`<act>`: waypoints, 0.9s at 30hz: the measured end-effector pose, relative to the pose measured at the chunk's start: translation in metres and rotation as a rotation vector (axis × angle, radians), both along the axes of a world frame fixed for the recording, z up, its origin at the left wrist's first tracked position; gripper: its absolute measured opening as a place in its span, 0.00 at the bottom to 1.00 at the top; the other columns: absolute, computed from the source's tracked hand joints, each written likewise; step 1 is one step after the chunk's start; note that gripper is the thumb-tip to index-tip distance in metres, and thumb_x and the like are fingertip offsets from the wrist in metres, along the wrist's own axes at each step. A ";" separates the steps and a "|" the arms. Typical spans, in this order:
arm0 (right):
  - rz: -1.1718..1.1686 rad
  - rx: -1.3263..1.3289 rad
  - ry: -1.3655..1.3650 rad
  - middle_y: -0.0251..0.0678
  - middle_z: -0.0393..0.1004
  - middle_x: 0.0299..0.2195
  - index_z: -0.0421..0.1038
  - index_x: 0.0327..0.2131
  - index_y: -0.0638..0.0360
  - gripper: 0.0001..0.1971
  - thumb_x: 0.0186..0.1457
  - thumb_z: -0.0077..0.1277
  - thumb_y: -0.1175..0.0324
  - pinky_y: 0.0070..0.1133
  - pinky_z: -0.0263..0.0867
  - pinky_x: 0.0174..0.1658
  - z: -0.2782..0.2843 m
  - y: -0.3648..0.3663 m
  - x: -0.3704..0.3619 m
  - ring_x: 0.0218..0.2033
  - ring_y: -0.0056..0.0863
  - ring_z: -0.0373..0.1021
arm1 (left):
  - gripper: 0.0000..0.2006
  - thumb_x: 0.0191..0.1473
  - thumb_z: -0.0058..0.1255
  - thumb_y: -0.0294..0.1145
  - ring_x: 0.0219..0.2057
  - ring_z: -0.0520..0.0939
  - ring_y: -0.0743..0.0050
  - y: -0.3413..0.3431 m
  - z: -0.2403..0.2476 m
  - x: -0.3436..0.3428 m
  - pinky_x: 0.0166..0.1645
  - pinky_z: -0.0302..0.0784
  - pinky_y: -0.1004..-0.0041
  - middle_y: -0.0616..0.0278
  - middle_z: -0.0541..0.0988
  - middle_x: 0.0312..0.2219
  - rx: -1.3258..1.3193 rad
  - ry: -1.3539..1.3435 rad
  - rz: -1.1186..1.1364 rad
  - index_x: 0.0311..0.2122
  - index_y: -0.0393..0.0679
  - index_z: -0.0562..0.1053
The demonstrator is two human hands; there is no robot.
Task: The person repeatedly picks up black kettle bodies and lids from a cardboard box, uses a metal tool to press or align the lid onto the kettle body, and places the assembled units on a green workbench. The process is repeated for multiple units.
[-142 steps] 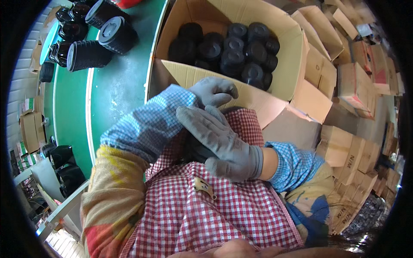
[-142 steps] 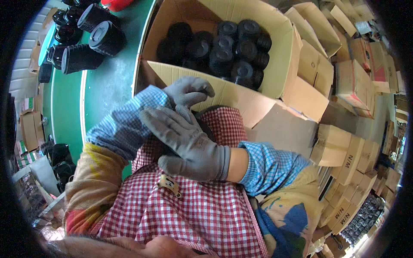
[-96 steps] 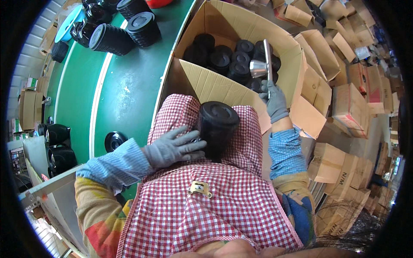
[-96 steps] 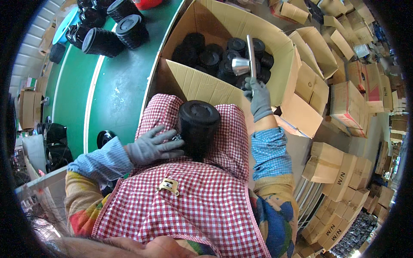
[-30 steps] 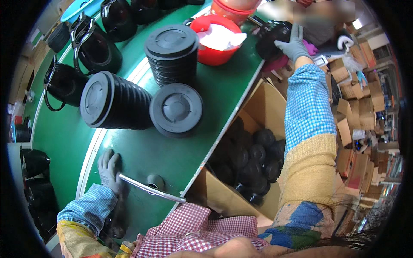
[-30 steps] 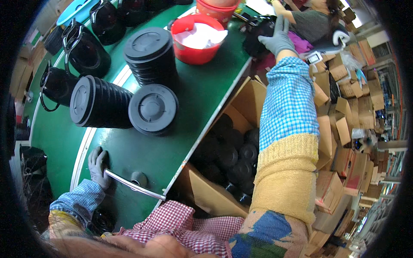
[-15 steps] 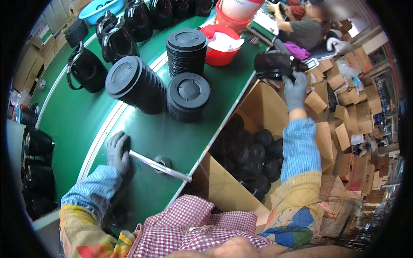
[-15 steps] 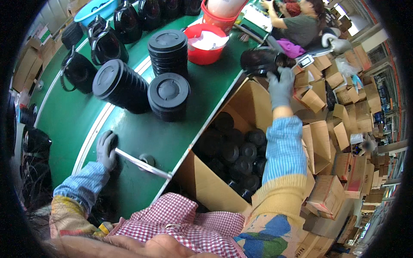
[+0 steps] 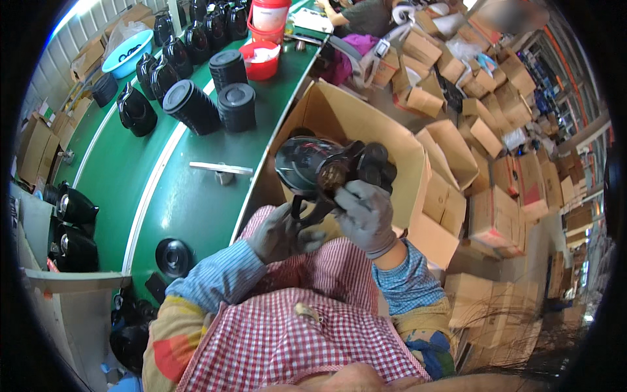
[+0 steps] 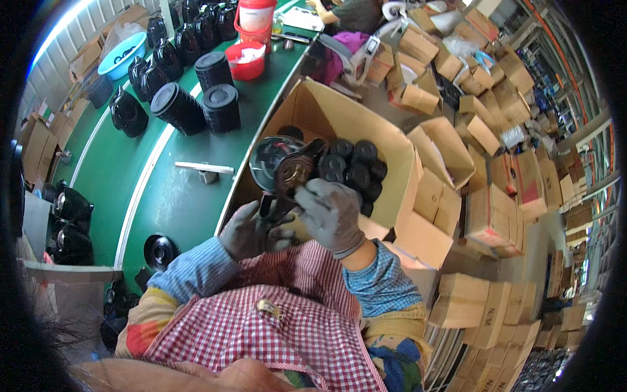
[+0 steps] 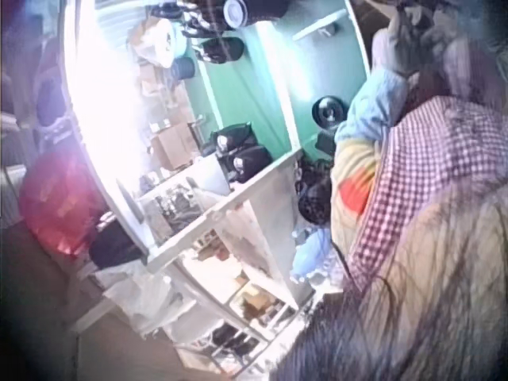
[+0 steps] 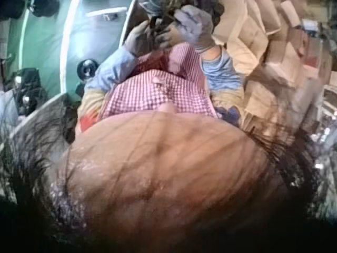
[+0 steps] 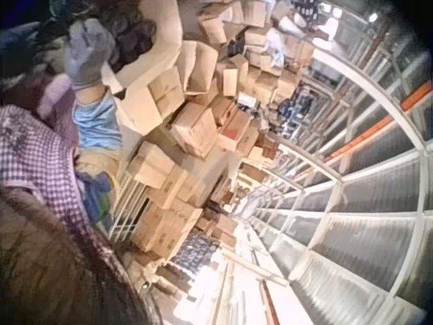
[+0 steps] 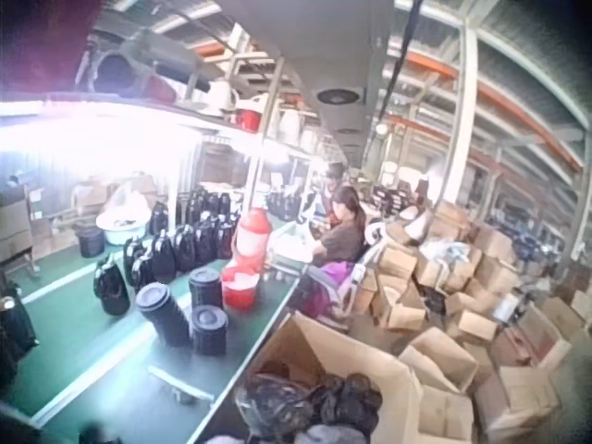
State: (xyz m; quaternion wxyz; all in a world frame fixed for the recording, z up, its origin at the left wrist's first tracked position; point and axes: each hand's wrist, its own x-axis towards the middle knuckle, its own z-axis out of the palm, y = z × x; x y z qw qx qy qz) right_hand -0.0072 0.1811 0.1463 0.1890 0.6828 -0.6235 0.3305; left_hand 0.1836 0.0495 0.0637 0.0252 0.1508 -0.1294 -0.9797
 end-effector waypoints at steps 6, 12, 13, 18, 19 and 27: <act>0.070 -0.040 -0.095 0.41 0.72 0.50 0.77 0.48 0.57 0.24 0.43 0.63 0.76 0.33 0.71 0.48 -0.004 0.074 0.071 0.45 0.40 0.73 | 0.15 0.62 0.43 0.32 0.27 0.82 0.67 0.032 -0.047 0.021 0.32 0.83 0.73 0.58 0.79 0.30 0.168 -0.014 0.032 0.46 0.32 0.72; -0.172 -0.166 -0.243 0.47 0.74 0.52 0.75 0.50 0.60 0.20 0.51 0.59 0.80 0.33 0.74 0.49 -0.018 0.136 0.067 0.48 0.44 0.75 | 0.12 0.64 0.41 0.29 0.21 0.80 0.77 0.043 -0.036 0.031 0.24 0.78 0.80 0.60 0.80 0.29 0.152 -0.143 -0.017 0.43 0.32 0.74; -0.186 -0.165 -0.281 0.47 0.75 0.52 0.75 0.50 0.61 0.19 0.52 0.58 0.80 0.32 0.74 0.49 -0.021 0.141 0.067 0.48 0.45 0.75 | 0.12 0.64 0.42 0.29 0.21 0.80 0.77 0.044 -0.037 0.034 0.25 0.78 0.80 0.60 0.80 0.29 0.114 -0.129 -0.032 0.43 0.32 0.74; -0.138 -0.108 -0.362 0.49 0.76 0.49 0.75 0.49 0.62 0.17 0.54 0.57 0.79 0.32 0.73 0.50 -0.033 0.153 0.077 0.49 0.45 0.75 | 0.13 0.65 0.41 0.31 0.22 0.80 0.77 0.049 -0.033 0.041 0.25 0.77 0.80 0.61 0.79 0.26 0.010 -0.106 -0.130 0.43 0.32 0.75; -0.132 -0.105 -0.385 0.49 0.77 0.49 0.76 0.48 0.63 0.16 0.55 0.57 0.78 0.31 0.73 0.50 -0.035 0.154 0.078 0.49 0.44 0.75 | 0.14 0.65 0.41 0.31 0.23 0.80 0.76 0.049 -0.036 0.043 0.26 0.77 0.79 0.61 0.79 0.26 0.018 -0.092 -0.149 0.44 0.32 0.75; -0.198 -0.125 -0.560 0.47 0.77 0.50 0.77 0.48 0.64 0.13 0.58 0.55 0.76 0.30 0.71 0.54 -0.033 0.168 0.074 0.51 0.42 0.75 | 0.27 0.53 0.42 0.15 0.30 0.83 0.70 0.034 -0.033 0.040 0.33 0.81 0.73 0.55 0.80 0.39 -0.474 -0.192 -0.015 0.60 0.38 0.66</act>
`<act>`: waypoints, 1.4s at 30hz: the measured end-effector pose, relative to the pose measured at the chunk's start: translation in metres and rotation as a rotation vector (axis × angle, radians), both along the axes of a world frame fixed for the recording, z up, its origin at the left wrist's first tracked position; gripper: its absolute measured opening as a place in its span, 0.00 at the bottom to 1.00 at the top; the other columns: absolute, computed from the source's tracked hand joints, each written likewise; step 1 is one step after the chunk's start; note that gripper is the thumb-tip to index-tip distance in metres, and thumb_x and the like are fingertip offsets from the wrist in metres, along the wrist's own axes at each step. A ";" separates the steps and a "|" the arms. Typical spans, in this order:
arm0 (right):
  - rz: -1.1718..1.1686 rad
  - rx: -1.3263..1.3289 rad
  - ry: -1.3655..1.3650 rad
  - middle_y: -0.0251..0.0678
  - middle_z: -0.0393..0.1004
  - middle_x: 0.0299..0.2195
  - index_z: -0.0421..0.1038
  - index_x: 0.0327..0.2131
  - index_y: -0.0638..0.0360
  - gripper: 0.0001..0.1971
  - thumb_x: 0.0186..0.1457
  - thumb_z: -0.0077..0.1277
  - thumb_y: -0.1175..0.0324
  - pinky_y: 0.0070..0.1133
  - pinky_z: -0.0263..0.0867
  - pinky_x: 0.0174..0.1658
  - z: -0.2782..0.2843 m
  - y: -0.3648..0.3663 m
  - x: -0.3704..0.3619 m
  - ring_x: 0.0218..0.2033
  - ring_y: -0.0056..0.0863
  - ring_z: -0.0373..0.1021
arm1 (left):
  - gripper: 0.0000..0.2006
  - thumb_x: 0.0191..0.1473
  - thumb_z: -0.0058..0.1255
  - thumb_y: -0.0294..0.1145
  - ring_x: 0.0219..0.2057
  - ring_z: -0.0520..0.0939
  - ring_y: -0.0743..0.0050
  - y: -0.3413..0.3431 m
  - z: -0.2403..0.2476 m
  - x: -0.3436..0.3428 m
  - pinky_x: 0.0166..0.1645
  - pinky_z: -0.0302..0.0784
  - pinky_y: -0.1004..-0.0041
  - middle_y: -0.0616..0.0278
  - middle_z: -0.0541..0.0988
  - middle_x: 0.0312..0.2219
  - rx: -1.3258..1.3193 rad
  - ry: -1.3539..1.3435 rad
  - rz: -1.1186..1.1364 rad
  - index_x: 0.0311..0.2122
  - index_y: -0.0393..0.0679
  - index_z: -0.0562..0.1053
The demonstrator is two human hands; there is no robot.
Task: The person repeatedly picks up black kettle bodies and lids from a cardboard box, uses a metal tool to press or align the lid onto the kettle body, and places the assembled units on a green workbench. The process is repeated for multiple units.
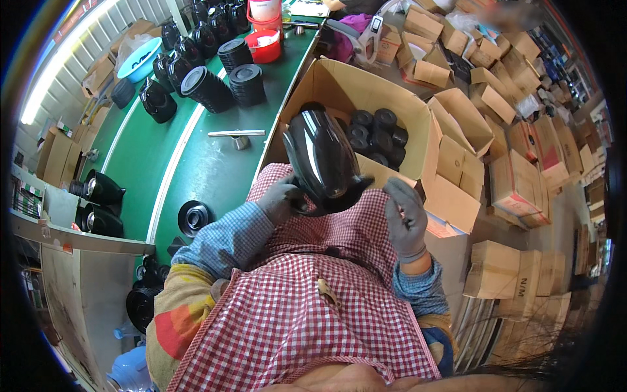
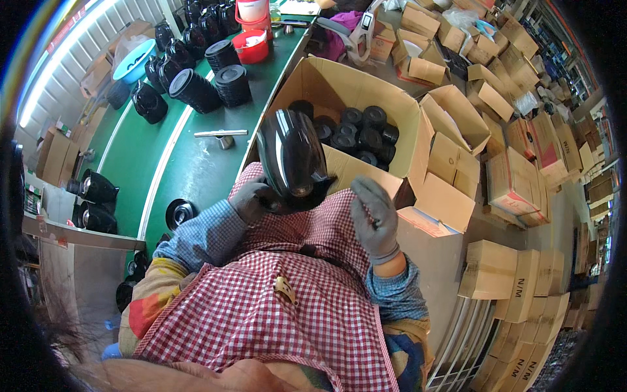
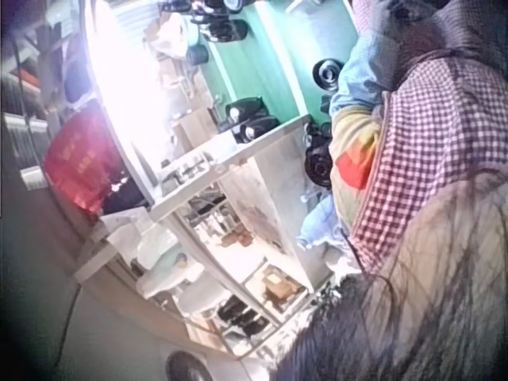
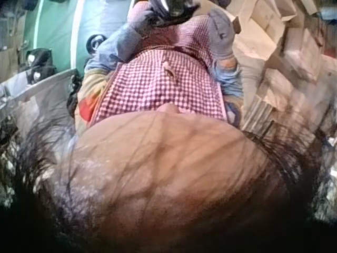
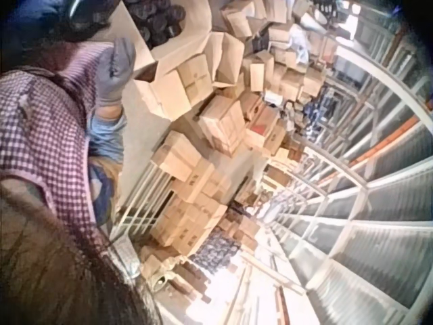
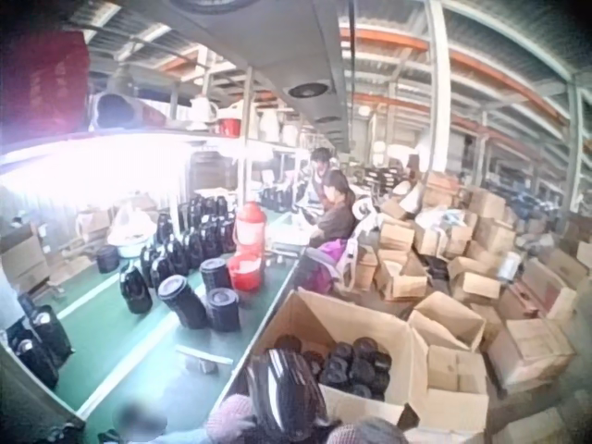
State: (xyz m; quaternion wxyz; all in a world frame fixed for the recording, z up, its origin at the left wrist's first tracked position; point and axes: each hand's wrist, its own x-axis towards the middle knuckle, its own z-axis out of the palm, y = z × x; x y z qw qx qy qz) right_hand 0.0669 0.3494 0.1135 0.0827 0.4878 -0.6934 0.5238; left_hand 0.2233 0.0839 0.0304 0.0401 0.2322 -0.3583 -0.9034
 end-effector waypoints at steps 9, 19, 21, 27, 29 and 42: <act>0.148 0.292 -0.612 0.47 0.58 0.66 0.54 0.67 0.64 0.25 0.73 0.33 0.61 0.25 0.51 0.69 -0.089 -0.071 -0.007 0.68 0.37 0.55 | 0.43 0.52 0.53 0.26 0.40 0.82 0.33 0.049 -0.030 0.052 0.40 0.79 0.51 0.28 0.73 0.49 -1.722 -0.176 -0.297 0.69 0.29 0.45; 0.217 0.461 -0.486 0.45 0.72 0.58 0.65 0.61 0.66 0.21 0.67 0.46 0.72 0.21 0.61 0.62 -0.115 -0.055 -0.015 0.59 0.28 0.68 | 0.25 0.49 0.60 0.22 0.47 0.82 0.49 -0.094 -0.011 0.047 0.53 0.77 0.61 0.51 0.81 0.47 -1.625 -0.094 -0.110 0.55 0.45 0.74; 0.143 0.564 -0.447 0.46 0.74 0.55 0.68 0.59 0.65 0.21 0.65 0.49 0.70 0.22 0.64 0.60 -0.082 -0.063 -0.019 0.56 0.30 0.71 | 0.31 0.46 0.57 0.19 0.56 0.76 0.47 -0.196 -0.033 0.044 0.61 0.72 0.61 0.50 0.76 0.55 -1.820 -0.411 0.092 0.59 0.47 0.71; 0.037 0.250 -0.635 0.50 0.76 0.51 0.72 0.56 0.63 0.21 0.60 0.55 0.67 0.30 0.69 0.55 -0.099 -0.071 -0.065 0.52 0.44 0.74 | 0.36 0.52 0.58 0.39 0.68 0.61 0.54 -0.304 -0.065 0.023 0.72 0.49 0.55 0.58 0.67 0.64 -2.072 -1.161 -0.482 0.67 0.58 0.60; 0.038 0.238 -0.741 0.50 0.75 0.51 0.71 0.56 0.64 0.22 0.60 0.55 0.67 0.30 0.68 0.56 -0.102 -0.075 -0.071 0.53 0.44 0.73 | 0.21 0.57 0.55 0.46 0.51 0.78 0.54 -0.326 -0.087 0.027 0.57 0.69 0.58 0.55 0.80 0.46 -1.925 -1.103 -0.433 0.54 0.53 0.73; 0.574 0.881 -0.139 0.39 0.81 0.43 0.78 0.52 0.48 0.24 0.56 0.57 0.47 0.32 0.71 0.51 0.005 -0.122 -0.113 0.45 0.39 0.77 | 0.16 0.59 0.57 0.41 0.34 0.85 0.49 -0.076 0.107 -0.071 0.41 0.80 0.59 0.47 0.82 0.32 -1.650 0.061 -0.819 0.44 0.39 0.78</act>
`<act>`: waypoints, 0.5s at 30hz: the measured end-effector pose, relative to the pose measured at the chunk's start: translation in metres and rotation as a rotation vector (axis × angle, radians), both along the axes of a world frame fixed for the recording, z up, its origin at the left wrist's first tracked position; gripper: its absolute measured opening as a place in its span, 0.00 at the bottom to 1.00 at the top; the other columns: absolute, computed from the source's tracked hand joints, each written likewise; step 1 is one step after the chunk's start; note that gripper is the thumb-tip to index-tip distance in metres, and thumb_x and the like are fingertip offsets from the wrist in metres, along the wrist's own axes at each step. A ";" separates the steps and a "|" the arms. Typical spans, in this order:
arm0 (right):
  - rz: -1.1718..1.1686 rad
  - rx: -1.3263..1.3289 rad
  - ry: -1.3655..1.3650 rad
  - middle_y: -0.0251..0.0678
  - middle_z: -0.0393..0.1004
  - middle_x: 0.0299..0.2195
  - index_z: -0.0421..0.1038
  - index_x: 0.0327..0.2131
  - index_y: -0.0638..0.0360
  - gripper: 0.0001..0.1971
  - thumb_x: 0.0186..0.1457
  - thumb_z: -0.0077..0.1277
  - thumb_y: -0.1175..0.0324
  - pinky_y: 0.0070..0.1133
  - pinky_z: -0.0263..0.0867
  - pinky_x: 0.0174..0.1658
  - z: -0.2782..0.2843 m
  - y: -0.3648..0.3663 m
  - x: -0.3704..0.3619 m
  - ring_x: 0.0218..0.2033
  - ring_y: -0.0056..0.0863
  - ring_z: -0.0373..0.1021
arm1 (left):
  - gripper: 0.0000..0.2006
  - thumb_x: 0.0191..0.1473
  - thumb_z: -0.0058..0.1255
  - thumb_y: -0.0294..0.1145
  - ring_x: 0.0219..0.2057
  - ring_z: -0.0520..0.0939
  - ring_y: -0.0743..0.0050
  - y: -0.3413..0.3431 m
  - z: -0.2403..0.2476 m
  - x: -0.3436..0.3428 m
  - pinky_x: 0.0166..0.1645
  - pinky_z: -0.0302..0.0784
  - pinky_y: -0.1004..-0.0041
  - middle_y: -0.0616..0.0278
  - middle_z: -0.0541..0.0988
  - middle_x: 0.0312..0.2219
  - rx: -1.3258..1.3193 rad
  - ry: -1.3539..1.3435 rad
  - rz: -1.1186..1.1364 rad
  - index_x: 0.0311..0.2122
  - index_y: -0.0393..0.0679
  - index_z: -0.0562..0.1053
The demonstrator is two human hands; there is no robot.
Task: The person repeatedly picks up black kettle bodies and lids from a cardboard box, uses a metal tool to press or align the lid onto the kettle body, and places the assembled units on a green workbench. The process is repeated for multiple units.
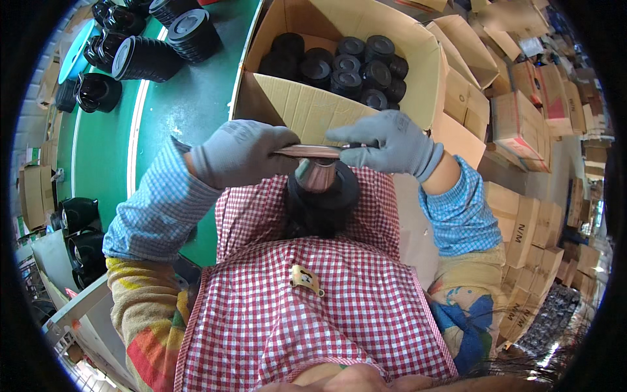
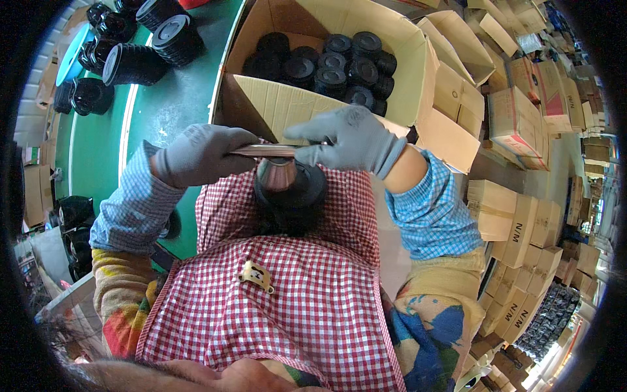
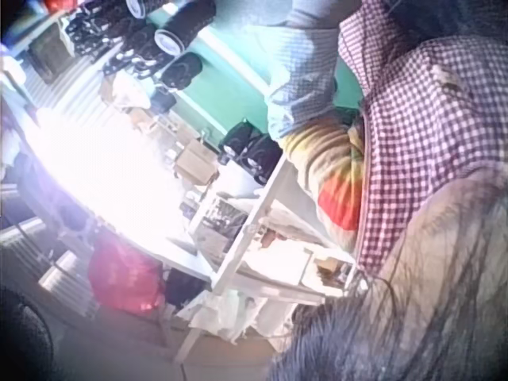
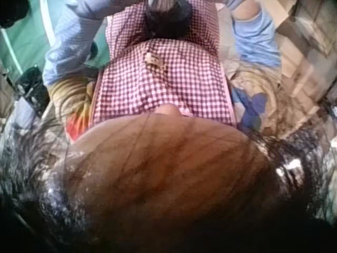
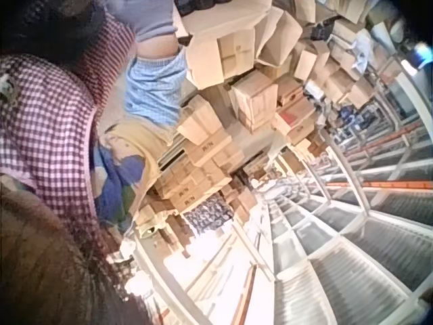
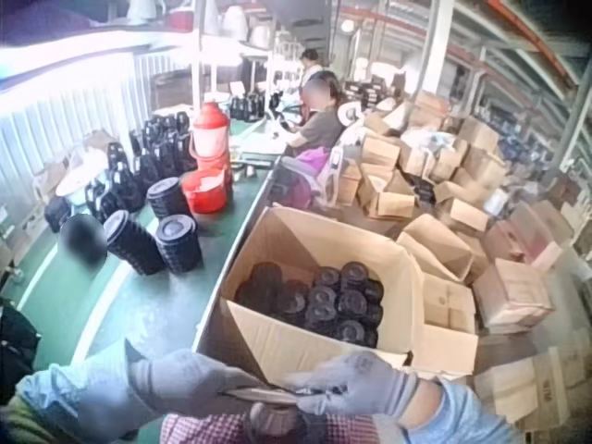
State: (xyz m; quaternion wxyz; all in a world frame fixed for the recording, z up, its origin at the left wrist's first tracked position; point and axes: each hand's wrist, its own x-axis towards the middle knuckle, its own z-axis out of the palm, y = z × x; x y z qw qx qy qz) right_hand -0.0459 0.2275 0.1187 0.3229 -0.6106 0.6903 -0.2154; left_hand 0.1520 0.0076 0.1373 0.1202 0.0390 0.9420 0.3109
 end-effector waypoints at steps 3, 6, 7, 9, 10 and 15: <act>-0.038 -0.123 -0.116 0.39 0.83 0.38 0.81 0.47 0.49 0.17 0.56 0.59 0.56 0.27 0.74 0.45 -0.032 0.022 0.003 0.39 0.36 0.79 | 0.18 0.60 0.56 0.43 0.35 0.85 0.49 0.016 -0.021 -0.002 0.42 0.80 0.58 0.47 0.83 0.32 0.000 -0.049 -0.009 0.46 0.38 0.77; -0.088 -0.147 -0.214 0.39 0.83 0.38 0.82 0.45 0.51 0.15 0.56 0.60 0.59 0.26 0.74 0.44 -0.042 0.031 0.005 0.38 0.34 0.80 | 0.19 0.61 0.54 0.44 0.36 0.85 0.48 0.022 -0.034 -0.004 0.43 0.80 0.58 0.46 0.83 0.33 0.024 -0.061 -0.016 0.47 0.38 0.77; -0.109 -0.163 -0.240 0.39 0.83 0.38 0.82 0.45 0.51 0.15 0.56 0.60 0.59 0.26 0.74 0.44 -0.050 0.035 0.005 0.38 0.34 0.80 | 0.19 0.61 0.54 0.45 0.36 0.85 0.48 0.022 -0.039 -0.004 0.43 0.80 0.58 0.46 0.83 0.33 0.026 -0.054 -0.024 0.47 0.38 0.77; -0.155 -0.178 -0.288 0.39 0.83 0.38 0.82 0.45 0.52 0.15 0.56 0.60 0.59 0.25 0.74 0.43 -0.055 0.037 0.006 0.37 0.33 0.80 | 0.19 0.60 0.55 0.44 0.37 0.85 0.48 0.020 -0.045 -0.010 0.44 0.80 0.59 0.47 0.83 0.35 0.027 -0.049 -0.043 0.48 0.39 0.77; -0.181 -0.178 -0.312 0.39 0.83 0.38 0.82 0.45 0.53 0.15 0.56 0.60 0.60 0.25 0.74 0.43 -0.056 0.038 0.009 0.37 0.33 0.80 | 0.19 0.60 0.56 0.43 0.38 0.85 0.49 0.018 -0.046 -0.014 0.44 0.81 0.59 0.48 0.83 0.36 0.028 -0.055 -0.052 0.48 0.39 0.77; -0.210 -0.192 -0.237 0.40 0.82 0.36 0.82 0.43 0.55 0.14 0.58 0.59 0.60 0.26 0.74 0.40 -0.053 0.044 0.018 0.35 0.35 0.79 | 0.18 0.58 0.58 0.41 0.38 0.85 0.52 0.012 -0.058 -0.030 0.44 0.81 0.61 0.50 0.84 0.37 0.090 -0.118 -0.111 0.48 0.40 0.78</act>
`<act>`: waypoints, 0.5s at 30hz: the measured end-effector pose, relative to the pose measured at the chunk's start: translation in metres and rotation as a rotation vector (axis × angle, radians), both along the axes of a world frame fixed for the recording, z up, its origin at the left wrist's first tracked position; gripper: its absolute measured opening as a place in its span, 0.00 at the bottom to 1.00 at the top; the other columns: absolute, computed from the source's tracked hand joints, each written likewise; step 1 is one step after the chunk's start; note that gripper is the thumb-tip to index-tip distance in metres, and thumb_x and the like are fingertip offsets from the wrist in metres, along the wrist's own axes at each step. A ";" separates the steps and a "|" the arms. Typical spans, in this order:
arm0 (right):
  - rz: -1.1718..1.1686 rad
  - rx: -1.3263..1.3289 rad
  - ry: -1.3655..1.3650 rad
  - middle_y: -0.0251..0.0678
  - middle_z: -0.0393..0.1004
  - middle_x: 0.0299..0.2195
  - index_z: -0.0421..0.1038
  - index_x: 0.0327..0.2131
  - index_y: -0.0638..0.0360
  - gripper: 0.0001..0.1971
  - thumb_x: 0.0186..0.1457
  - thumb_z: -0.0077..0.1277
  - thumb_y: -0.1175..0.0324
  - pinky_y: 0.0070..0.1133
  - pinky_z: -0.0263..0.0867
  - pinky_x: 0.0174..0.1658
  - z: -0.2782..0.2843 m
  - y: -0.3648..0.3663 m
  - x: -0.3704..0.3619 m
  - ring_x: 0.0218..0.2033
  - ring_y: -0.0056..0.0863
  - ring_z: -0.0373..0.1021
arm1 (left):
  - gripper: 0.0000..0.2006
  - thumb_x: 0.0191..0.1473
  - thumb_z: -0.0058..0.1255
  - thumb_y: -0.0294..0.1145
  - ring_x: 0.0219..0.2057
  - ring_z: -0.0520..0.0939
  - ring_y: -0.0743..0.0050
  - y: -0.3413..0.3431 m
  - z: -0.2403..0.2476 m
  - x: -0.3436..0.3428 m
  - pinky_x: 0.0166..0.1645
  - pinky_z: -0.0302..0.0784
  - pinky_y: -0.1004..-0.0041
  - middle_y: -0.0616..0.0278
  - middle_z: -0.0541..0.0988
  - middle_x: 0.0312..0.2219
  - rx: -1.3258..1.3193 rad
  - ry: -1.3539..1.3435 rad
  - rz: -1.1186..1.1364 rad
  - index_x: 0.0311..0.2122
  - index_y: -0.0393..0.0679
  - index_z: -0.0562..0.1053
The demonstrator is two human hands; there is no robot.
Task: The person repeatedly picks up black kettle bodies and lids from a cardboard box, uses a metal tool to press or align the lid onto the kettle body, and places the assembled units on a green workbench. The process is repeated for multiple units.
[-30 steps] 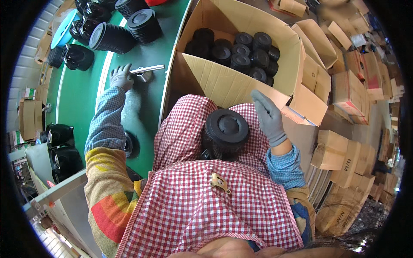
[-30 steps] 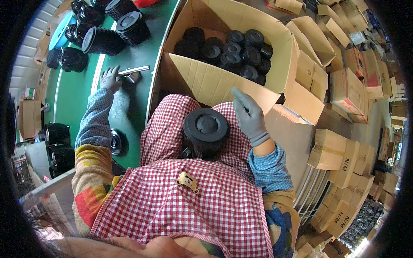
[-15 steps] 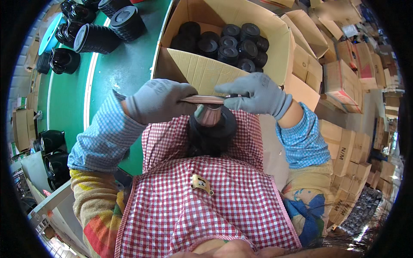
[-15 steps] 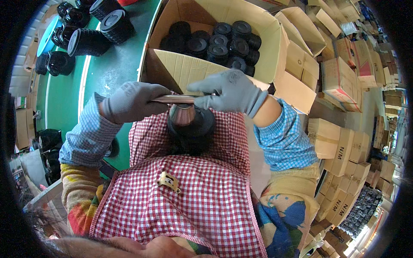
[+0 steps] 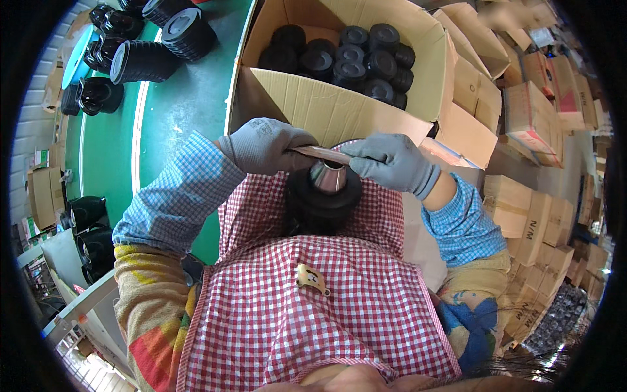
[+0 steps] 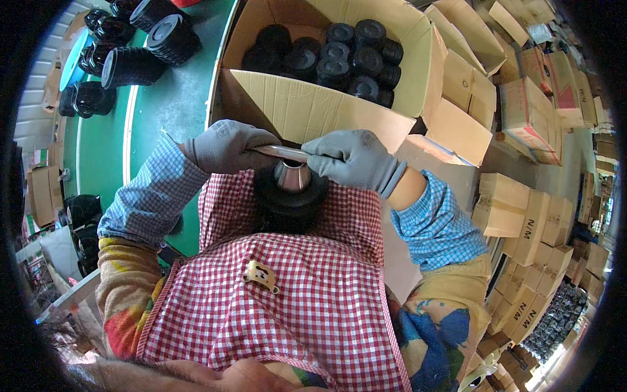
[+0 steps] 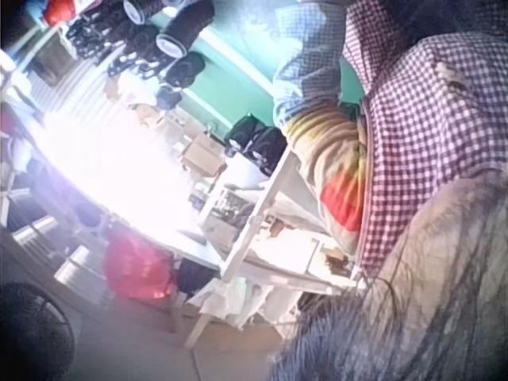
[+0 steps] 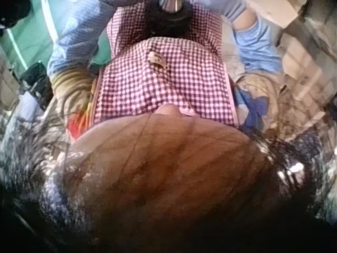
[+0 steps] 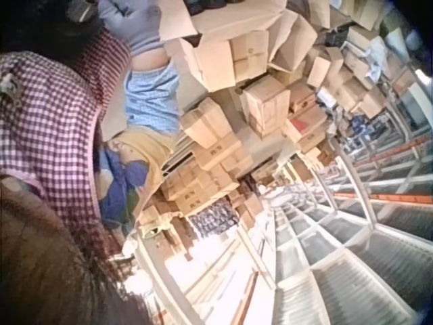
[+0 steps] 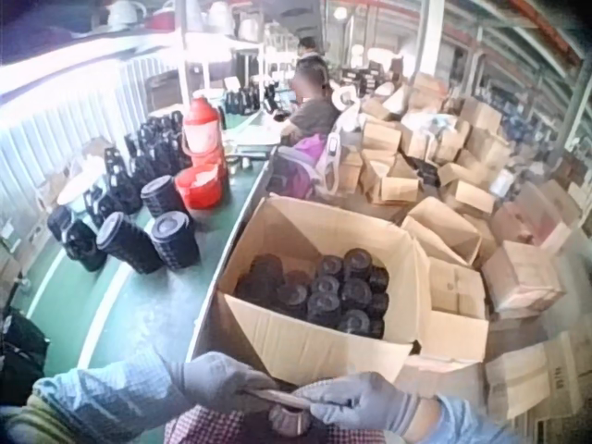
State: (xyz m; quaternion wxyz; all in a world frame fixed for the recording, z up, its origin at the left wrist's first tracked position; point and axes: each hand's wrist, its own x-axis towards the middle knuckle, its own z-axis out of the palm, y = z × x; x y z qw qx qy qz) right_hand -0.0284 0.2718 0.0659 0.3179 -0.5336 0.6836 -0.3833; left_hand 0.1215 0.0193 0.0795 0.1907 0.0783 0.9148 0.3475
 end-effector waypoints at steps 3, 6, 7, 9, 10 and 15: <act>0.034 -0.049 0.124 0.41 0.81 0.33 0.81 0.41 0.55 0.12 0.59 0.56 0.60 0.29 0.73 0.37 0.002 -0.002 0.004 0.33 0.38 0.78 | 0.17 0.57 0.59 0.39 0.39 0.86 0.55 -0.003 -0.001 -0.009 0.45 0.81 0.62 0.52 0.84 0.38 0.025 -0.115 -0.006 0.49 0.41 0.78; 0.073 -0.036 0.249 0.41 0.79 0.29 0.79 0.38 0.54 0.11 0.61 0.52 0.59 0.33 0.71 0.33 0.010 -0.005 0.010 0.30 0.41 0.76 | 0.17 0.56 0.61 0.36 0.40 0.86 0.57 -0.010 -0.013 -0.012 0.46 0.81 0.63 0.53 0.84 0.39 0.098 -0.113 -0.017 0.49 0.43 0.79; 0.087 -0.015 0.281 0.41 0.78 0.27 0.78 0.36 0.54 0.11 0.61 0.50 0.59 0.34 0.70 0.32 0.012 -0.006 0.012 0.29 0.41 0.75 | 0.17 0.55 0.61 0.35 0.40 0.86 0.57 -0.012 -0.018 -0.011 0.46 0.81 0.63 0.53 0.84 0.39 0.121 -0.123 -0.008 0.50 0.43 0.79; 0.122 0.033 0.316 0.41 0.76 0.25 0.77 0.35 0.52 0.11 0.62 0.48 0.58 0.35 0.69 0.30 0.018 -0.008 0.014 0.27 0.41 0.74 | 0.18 0.54 0.62 0.34 0.41 0.86 0.57 -0.014 -0.023 -0.011 0.47 0.81 0.63 0.53 0.84 0.40 0.144 -0.159 0.011 0.51 0.44 0.79; 0.143 0.059 0.318 0.41 0.76 0.25 0.76 0.35 0.52 0.11 0.62 0.48 0.58 0.36 0.68 0.30 0.022 -0.009 0.014 0.27 0.42 0.74 | 0.18 0.54 0.62 0.34 0.42 0.86 0.57 -0.012 -0.021 -0.011 0.47 0.81 0.63 0.53 0.84 0.40 0.142 -0.185 0.020 0.51 0.45 0.78; 0.204 0.138 0.191 0.42 0.77 0.27 0.76 0.37 0.53 0.13 0.62 0.48 0.56 0.36 0.69 0.33 0.020 -0.006 0.008 0.29 0.43 0.74 | 0.16 0.62 0.53 0.44 0.37 0.85 0.52 -0.002 0.015 -0.003 0.46 0.81 0.59 0.53 0.84 0.35 0.011 -0.056 -0.068 0.46 0.41 0.80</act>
